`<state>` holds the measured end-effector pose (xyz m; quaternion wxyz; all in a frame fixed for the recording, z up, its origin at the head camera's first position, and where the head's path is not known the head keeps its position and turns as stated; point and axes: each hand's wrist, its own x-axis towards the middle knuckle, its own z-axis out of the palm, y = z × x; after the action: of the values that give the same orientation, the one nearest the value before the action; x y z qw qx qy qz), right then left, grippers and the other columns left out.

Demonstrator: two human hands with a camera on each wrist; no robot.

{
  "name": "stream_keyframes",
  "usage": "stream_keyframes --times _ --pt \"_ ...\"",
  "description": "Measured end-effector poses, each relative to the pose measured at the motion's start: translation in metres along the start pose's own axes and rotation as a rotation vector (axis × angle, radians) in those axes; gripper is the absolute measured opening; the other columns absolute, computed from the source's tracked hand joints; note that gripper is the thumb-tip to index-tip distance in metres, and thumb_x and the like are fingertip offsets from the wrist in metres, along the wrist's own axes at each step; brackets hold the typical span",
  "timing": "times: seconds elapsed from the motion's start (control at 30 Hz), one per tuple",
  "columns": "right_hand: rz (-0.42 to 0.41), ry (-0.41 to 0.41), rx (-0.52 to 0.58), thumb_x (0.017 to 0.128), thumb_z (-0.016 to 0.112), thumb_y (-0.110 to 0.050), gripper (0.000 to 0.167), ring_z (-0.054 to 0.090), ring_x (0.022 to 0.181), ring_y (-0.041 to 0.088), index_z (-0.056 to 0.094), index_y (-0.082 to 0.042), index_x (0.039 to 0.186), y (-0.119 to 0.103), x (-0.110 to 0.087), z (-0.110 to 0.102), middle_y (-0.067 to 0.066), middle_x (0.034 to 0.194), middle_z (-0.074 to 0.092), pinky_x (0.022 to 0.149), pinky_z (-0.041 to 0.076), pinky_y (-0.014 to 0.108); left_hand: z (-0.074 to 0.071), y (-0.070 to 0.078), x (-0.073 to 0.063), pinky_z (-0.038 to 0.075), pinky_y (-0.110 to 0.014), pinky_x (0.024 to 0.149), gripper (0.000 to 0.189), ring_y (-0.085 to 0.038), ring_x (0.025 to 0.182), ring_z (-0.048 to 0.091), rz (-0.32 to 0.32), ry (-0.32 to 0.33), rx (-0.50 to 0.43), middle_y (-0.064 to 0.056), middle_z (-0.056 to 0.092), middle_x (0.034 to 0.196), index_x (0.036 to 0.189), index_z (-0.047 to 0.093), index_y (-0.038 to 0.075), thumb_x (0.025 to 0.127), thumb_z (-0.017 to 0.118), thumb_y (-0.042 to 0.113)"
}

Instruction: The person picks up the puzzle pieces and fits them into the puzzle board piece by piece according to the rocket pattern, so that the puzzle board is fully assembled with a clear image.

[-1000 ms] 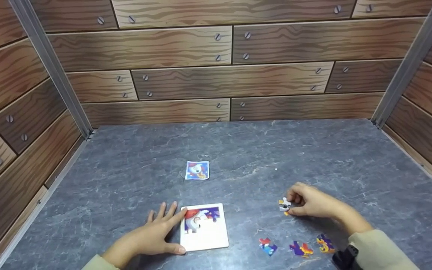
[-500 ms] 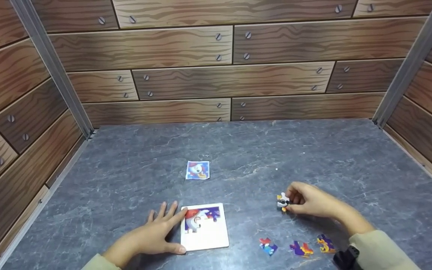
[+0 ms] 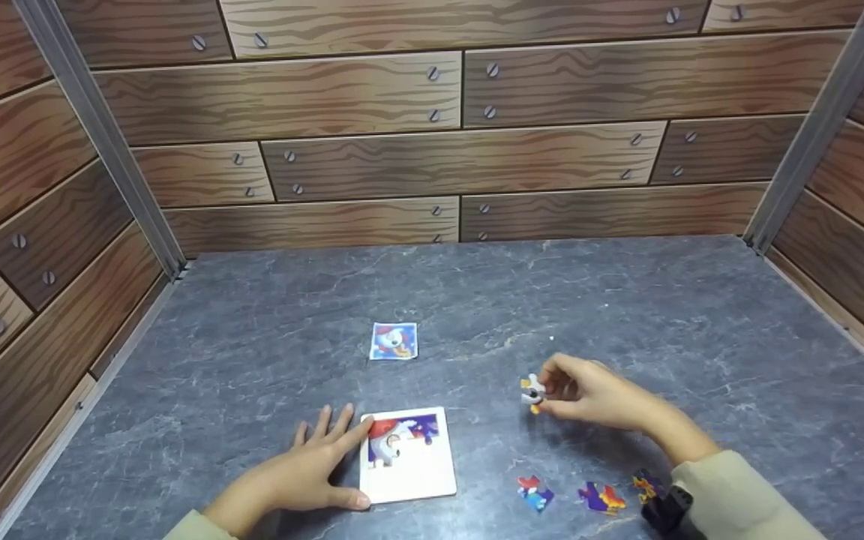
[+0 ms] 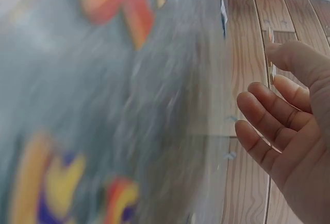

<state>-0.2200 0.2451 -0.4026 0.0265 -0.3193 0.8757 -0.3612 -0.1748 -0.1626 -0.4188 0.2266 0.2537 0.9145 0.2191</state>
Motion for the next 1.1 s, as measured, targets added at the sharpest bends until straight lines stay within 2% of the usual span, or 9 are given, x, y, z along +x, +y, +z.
stream_keyframes --times 0.3,0.77,1.1 --pt "-0.073 -0.057 0.015 0.079 0.074 -0.019 0.024 0.060 0.075 0.013 0.058 -0.008 0.094 -0.018 0.023 0.020 0.000 0.085 0.063 0.068 0.053 0.029 0.000 0.000 0.000 -0.002 -0.072 0.095 0.099 -0.050 0.133 -0.007 -0.003 0.011 0.016 -0.025 0.003 0.151 0.150 0.018 0.016 0.074 0.061 0.064" --pt "-0.093 -0.162 0.067 0.080 0.072 -0.019 0.024 0.061 0.078 0.017 0.058 -0.011 0.097 -0.052 0.050 0.056 0.000 0.086 0.063 0.071 0.052 0.028 0.000 0.000 0.001 -0.002 -0.072 0.095 0.099 -0.050 0.133 -0.008 0.003 0.002 0.018 -0.025 0.002 0.151 0.150 0.017 0.016 0.075 0.060 0.064" --pt "-0.123 -0.207 0.049 0.079 0.071 -0.016 0.023 0.061 0.079 0.012 0.058 -0.010 0.096 -0.069 0.063 0.081 0.001 0.088 0.063 0.072 0.050 0.024 0.001 0.001 0.003 -0.001 -0.073 0.095 0.099 -0.050 0.133 -0.006 -0.015 -0.005 0.033 -0.026 0.003 0.151 0.150 0.018 0.016 0.075 0.060 0.065"
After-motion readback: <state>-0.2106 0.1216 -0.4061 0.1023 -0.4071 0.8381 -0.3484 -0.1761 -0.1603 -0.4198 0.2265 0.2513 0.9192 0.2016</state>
